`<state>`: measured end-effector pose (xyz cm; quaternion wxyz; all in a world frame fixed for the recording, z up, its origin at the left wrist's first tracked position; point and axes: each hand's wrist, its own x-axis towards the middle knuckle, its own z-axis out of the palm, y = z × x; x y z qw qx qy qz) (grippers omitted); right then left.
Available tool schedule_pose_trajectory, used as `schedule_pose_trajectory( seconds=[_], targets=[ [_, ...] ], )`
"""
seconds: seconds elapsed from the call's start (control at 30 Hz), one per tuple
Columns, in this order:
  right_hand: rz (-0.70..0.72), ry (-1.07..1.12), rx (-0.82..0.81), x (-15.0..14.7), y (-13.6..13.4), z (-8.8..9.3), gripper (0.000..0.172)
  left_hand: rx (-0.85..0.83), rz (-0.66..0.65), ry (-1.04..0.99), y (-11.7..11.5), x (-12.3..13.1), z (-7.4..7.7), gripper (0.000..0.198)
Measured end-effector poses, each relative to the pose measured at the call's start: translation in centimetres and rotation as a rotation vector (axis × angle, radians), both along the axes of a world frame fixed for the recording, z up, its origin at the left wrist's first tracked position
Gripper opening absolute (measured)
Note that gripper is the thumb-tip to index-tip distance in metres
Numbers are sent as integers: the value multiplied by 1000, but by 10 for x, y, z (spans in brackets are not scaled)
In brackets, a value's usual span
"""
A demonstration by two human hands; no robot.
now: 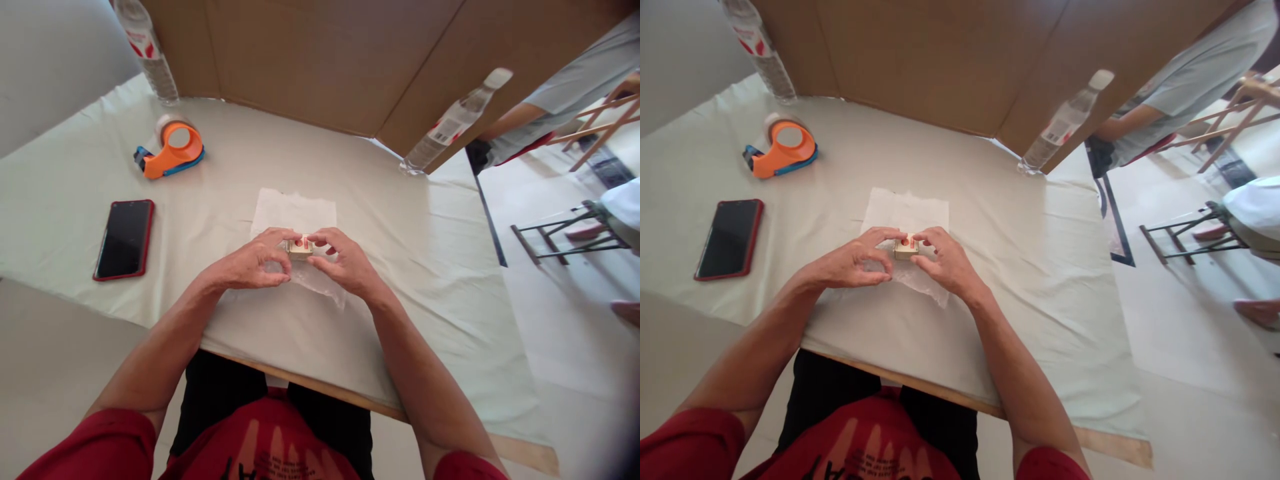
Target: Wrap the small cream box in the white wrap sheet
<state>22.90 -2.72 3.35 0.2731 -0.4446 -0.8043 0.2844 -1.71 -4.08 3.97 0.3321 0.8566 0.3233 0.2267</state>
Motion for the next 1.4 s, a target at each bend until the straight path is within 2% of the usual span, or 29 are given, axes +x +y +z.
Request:
schedule_pose_trajectory(
  seconds=[0.17, 0.33, 0.53, 0.7, 0.8, 0.9, 1.07, 1.13, 1.27, 1.4],
  targets=[
    [-72, -28, 31, -8, 0, -11, 49, -19, 41, 3, 0, -1, -3, 10],
    [5, -44, -61, -11, 7, -16, 61, -17, 37, 8, -1, -2, -4, 11],
    [51, 49, -141, -16, 9, -22, 48, -5, 50, -10, -1, -1, -2, 12],
    [46, 67, -148, -16, 6, -21, 46, -26, 118, -54, -2, 2, -3, 11],
    [16, 74, -133, -9, 6, -14, 44, -35, 163, -81, -1, 5, -6, 10],
    [-8, 98, -126, 1, 5, 1, 38, -19, 185, -102, -1, 7, -7, 9],
    [88, 65, -130, 12, 0, 19, 40, -2, 246, -133, -2, 8, -9, 8],
    [118, 28, -98, 11, -2, 17, 37, 2, 275, -147, -1, 9, -11, 9],
    [115, 2, -54, 6, -2, 10, 11, 12, 330, -169, 0, 9, -14, 9],
    [61, 63, -73, 2, 1, 9, 9, 15, 372, -187, 1, 11, -15, 9]
  ],
)
